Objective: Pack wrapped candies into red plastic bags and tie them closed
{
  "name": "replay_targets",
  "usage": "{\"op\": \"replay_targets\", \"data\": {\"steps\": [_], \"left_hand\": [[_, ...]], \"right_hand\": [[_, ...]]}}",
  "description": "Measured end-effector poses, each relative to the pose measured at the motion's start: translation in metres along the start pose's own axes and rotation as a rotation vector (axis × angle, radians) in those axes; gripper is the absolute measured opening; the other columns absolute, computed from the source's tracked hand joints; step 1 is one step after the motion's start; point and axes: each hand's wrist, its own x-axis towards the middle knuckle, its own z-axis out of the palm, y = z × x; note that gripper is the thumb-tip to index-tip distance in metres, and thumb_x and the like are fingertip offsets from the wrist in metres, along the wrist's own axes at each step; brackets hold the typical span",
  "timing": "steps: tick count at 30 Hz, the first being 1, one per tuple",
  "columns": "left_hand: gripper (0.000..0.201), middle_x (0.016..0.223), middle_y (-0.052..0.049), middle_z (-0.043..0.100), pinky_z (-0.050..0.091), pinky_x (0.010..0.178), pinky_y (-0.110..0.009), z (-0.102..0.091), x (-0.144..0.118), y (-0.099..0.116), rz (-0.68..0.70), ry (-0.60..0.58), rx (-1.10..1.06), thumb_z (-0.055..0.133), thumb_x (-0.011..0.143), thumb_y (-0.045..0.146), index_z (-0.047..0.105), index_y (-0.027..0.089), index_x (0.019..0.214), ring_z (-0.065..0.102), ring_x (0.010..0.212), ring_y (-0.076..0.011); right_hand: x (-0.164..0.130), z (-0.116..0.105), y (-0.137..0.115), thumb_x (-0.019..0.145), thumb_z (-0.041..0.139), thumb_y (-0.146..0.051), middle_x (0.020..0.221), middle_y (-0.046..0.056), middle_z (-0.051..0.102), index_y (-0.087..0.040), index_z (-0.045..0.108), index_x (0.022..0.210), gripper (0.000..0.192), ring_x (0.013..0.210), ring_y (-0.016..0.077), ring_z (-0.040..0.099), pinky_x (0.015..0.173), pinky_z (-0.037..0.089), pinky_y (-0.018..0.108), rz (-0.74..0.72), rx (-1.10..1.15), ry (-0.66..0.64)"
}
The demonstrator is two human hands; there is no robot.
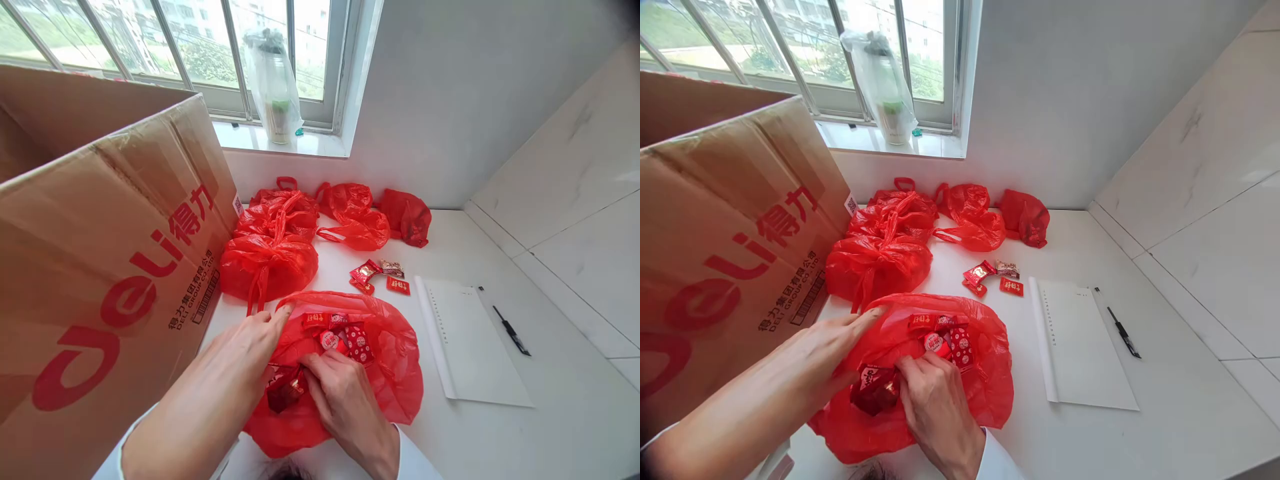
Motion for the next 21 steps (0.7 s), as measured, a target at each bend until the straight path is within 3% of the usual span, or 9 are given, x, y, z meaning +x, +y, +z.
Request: {"op": "replay_targets", "data": {"steps": [3, 6, 10, 21], "left_hand": [[0.051, 0.132, -0.005, 0.060, 0.048, 0.104, -0.038, 0.001, -0.002, 0.000, 0.023, -0.046, 0.021, 0.029, 0.090, 0.010, 0.055, 0.025, 0.132, 0.059, 0.117, -0.0209], [0.055, 0.130, -0.003, 0.061, 0.044, 0.108, -0.036, 0.005, -0.004, -0.001, 0.005, -0.035, -0.010, 0.025, 0.090, 0.006, 0.057, 0.028, 0.128, 0.056, 0.121, -0.0190], [0.057, 0.131, -0.001, 0.061, 0.043, 0.108, -0.032, 0.015, -0.006, -0.008, 0.011, 0.032, -0.011, 0.037, 0.082, 0.006, 0.055, 0.027, 0.131, 0.054, 0.124, -0.0210], [0.080, 0.143, -0.004, 0.051, 0.039, 0.111, -0.042, 0.032, -0.012, -0.019, 0.076, 0.167, 0.109, 0.046, 0.060, 0.006, 0.050, 0.025, 0.137, 0.049, 0.129, -0.0309]], "right_hand": [[-0.001, 0.001, -0.001, 0.093, 0.044, -0.012, 0.082, 0.001, 0.066, -0.022, 0.057, 0.097, 0.017, 0.077, 0.0180, 0.058, 0.068, 0.040, 0.027, 0.011, -0.028, -0.017], [-0.002, 0.002, -0.001, 0.092, 0.044, -0.011, 0.081, 0.001, 0.066, -0.022, 0.056, 0.095, 0.017, 0.075, 0.0177, 0.057, 0.067, 0.039, 0.027, 0.003, -0.055, -0.035], [0.000, 0.001, 0.001, 0.091, 0.045, -0.010, 0.080, 0.000, 0.065, -0.022, 0.056, 0.094, 0.017, 0.073, 0.0167, 0.057, 0.067, 0.040, 0.026, 0.006, -0.039, -0.032], [0.003, -0.001, 0.002, 0.092, 0.044, -0.010, 0.082, 0.003, 0.069, -0.020, 0.061, 0.103, 0.023, 0.074, 0.0176, 0.061, 0.069, 0.044, 0.026, -0.024, 0.027, 0.015]]}}
